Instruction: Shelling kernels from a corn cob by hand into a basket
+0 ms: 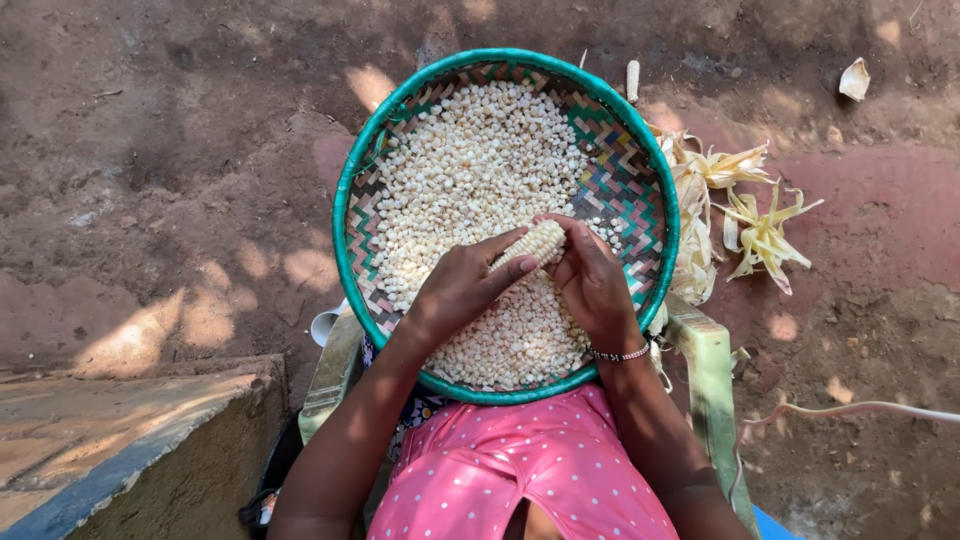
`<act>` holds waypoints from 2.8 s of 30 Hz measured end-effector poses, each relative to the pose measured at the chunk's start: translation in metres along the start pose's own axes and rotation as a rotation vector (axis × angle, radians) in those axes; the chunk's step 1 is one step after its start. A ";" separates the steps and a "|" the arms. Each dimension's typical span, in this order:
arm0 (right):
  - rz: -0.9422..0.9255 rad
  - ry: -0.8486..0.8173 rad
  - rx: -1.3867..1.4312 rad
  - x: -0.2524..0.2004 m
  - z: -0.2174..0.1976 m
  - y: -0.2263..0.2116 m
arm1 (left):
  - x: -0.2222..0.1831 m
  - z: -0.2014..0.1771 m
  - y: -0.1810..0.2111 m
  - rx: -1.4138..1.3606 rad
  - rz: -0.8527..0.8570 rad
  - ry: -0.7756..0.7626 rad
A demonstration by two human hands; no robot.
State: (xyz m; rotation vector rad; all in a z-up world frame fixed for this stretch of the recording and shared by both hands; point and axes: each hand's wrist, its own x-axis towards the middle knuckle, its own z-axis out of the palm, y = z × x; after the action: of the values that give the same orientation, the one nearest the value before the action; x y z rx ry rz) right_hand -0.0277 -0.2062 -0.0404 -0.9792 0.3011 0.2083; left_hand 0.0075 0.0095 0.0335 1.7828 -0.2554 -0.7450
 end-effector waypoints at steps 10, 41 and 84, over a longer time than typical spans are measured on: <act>-0.139 0.059 -0.305 -0.002 -0.003 0.003 | -0.003 0.010 0.011 0.063 -0.006 0.006; 0.110 -0.063 0.219 0.014 -0.051 0.016 | 0.002 -0.017 -0.041 -0.869 0.061 -0.191; 0.624 -0.329 0.185 -0.035 0.049 0.022 | 0.017 0.008 -0.048 -1.390 -0.108 0.428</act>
State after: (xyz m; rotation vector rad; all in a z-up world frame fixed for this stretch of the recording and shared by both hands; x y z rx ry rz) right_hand -0.0596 -0.1550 -0.0200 -0.6303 0.3093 0.8850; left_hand 0.0063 0.0113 -0.0182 0.5678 0.5523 -0.3811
